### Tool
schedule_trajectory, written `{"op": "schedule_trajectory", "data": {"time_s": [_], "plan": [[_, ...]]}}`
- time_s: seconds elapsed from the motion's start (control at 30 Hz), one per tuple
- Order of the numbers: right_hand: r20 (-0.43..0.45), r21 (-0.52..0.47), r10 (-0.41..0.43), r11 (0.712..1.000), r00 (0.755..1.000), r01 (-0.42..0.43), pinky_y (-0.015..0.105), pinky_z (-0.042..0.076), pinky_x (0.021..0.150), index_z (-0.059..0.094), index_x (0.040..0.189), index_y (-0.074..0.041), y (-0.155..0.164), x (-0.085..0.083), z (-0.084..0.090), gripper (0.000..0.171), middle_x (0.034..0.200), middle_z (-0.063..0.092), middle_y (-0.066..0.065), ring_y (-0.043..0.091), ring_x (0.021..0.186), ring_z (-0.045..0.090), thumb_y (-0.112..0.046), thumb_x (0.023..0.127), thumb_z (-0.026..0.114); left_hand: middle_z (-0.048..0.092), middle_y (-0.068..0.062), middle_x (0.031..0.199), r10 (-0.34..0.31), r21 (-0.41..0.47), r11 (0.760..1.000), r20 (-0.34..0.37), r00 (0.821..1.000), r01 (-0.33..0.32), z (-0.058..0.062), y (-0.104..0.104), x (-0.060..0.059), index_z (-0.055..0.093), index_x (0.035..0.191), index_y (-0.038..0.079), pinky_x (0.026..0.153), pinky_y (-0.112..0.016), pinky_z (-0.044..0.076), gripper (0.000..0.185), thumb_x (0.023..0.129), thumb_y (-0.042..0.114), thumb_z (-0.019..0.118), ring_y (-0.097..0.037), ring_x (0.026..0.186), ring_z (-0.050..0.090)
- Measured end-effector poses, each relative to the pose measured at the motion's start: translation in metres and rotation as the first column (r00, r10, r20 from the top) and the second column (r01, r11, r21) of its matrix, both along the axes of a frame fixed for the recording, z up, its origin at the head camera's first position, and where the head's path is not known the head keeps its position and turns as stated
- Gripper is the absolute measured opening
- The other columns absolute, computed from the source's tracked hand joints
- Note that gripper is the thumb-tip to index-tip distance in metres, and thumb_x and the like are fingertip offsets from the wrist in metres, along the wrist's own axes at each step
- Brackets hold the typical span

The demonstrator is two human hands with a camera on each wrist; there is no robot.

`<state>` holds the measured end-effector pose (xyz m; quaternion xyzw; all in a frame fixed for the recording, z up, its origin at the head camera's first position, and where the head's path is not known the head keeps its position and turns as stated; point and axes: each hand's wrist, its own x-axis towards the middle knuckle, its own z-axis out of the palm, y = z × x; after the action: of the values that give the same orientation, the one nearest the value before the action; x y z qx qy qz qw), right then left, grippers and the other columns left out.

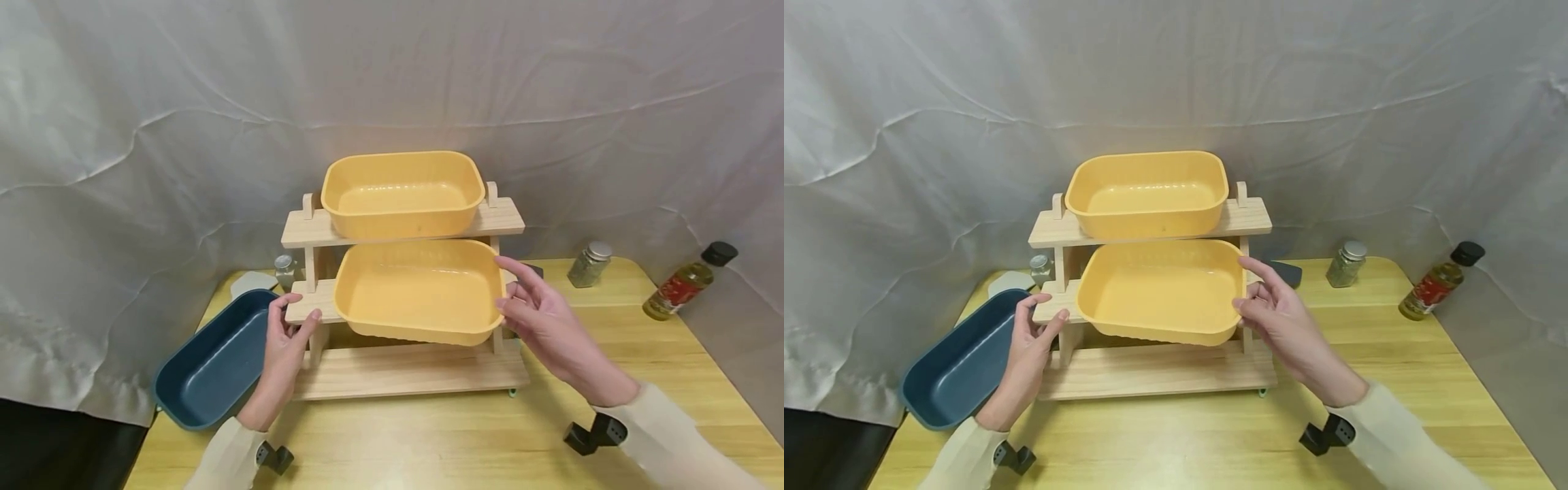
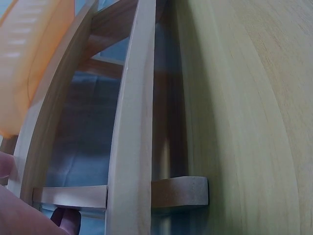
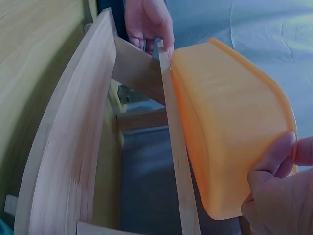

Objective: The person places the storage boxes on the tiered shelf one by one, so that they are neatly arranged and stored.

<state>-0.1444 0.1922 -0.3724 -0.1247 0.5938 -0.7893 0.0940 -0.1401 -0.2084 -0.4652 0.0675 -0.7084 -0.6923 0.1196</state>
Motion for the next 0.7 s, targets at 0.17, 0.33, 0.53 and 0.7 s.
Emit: {"op": "schedule_trajectory", "data": {"time_s": [0.17, 0.33, 0.53, 0.7], "plan": [[0.015, 0.046, -0.03, 0.999, 0.999, 0.029, 0.025, 0.057, 0.08, 0.035, 0.166, -0.007, -0.01, -0.004, -0.001, 0.067, 0.106, 0.059, 0.008, 0.015, 0.09, 0.064, 0.007, 0.106, 0.062, 0.052, -0.009, 0.134, -0.008, 0.005, 1.0, 0.011, 1.0, 0.008, 0.001, -0.001, -0.001, 0.042, 0.151, 0.01, 0.091, -0.019, 0.049, 0.053, 0.108, 0.018, 0.072, -0.016, 0.111, 0.056], [0.033, 0.095, -0.056, 0.994, 0.998, 0.053, 0.025, 0.058, 0.083, 0.033, 0.167, -0.006, -0.016, -0.009, -0.002, 0.069, 0.106, 0.057, 0.007, 0.014, 0.09, 0.062, 0.004, 0.106, 0.064, 0.053, -0.01, 0.134, -0.008, 0.014, 1.0, -0.002, 1.0, 0.008, 0.0, 0.0, -0.001, 0.042, 0.151, 0.009, 0.092, -0.019, 0.05, 0.053, 0.108, 0.015, 0.073, -0.016, 0.112, 0.058], [0.056, 0.123, -0.079, 0.99, 0.995, 0.072, 0.024, 0.057, 0.085, 0.033, 0.166, -0.007, -0.023, -0.014, -0.004, 0.067, 0.107, 0.053, 0.006, 0.013, 0.091, 0.06, 0.002, 0.107, 0.064, 0.052, -0.01, 0.135, -0.009, 0.013, 1.0, 0.01, 1.0, 0.009, 0.0, 0.0, 0.0, 0.042, 0.151, 0.011, 0.092, -0.019, 0.049, 0.053, 0.108, 0.016, 0.072, -0.016, 0.113, 0.057], [0.059, 0.134, -0.092, 0.987, 0.994, 0.083, 0.023, 0.056, 0.084, 0.036, 0.165, -0.008, -0.025, -0.018, -0.005, 0.065, 0.108, 0.05, 0.005, 0.012, 0.092, 0.058, 0.001, 0.107, 0.064, 0.052, -0.009, 0.136, -0.009, 0.008, 1.0, 0.019, 1.0, 0.009, 0.0, -0.001, -0.001, 0.041, 0.152, 0.011, 0.092, -0.02, 0.048, 0.054, 0.108, 0.018, 0.073, -0.015, 0.113, 0.056]]}}
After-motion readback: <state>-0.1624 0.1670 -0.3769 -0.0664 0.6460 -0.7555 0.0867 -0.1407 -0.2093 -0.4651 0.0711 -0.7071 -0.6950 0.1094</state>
